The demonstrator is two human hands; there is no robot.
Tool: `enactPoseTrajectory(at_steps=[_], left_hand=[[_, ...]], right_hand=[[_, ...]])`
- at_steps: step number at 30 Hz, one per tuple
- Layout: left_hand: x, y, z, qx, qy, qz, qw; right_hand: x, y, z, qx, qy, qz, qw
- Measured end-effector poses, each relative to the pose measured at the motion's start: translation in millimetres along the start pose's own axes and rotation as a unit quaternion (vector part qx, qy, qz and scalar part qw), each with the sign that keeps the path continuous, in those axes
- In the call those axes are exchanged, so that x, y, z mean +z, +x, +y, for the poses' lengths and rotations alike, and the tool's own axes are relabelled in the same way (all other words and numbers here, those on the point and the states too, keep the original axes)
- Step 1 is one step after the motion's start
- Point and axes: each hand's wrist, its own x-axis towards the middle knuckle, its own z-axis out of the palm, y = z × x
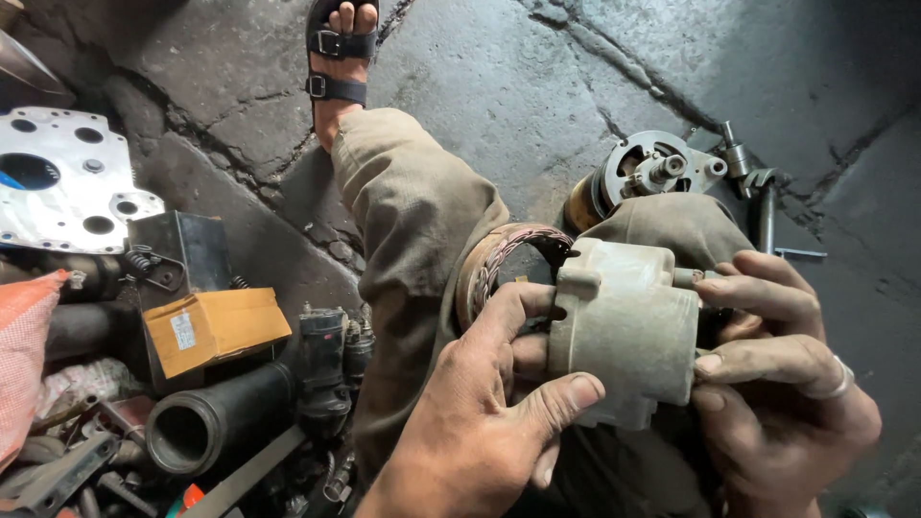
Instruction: Inspecting and disassembling an automotive alternator in a workshop setting.
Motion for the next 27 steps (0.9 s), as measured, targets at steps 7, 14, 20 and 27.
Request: enactPoseTrajectory(at_steps=[7,14,20,27], left_hand=[[-3.7,1.1,-1.2,0.011,-0.003,-0.012,1.000],[-4.4,1.1,1.0,0.006,-0.003,-0.014,1.000],[-7.7,0.7,-6.7,0.012,-0.053,-0.034,0.998],[-10.8,2.9,-10.4,0.017,-0.108,-0.052,0.993]], right_hand=[[7.0,4.3,-3.0,-0.031,-0.004,0.018,0.999],[1.4,-2.7,-8.1,-0.007,-0.066,0.022,0.998],[14.3,-7.2,-24.5,0.020,-0.097,0.052,0.994],[5.5,-8.9,-19.8,0.011,-0.054,0.009,0.998]])
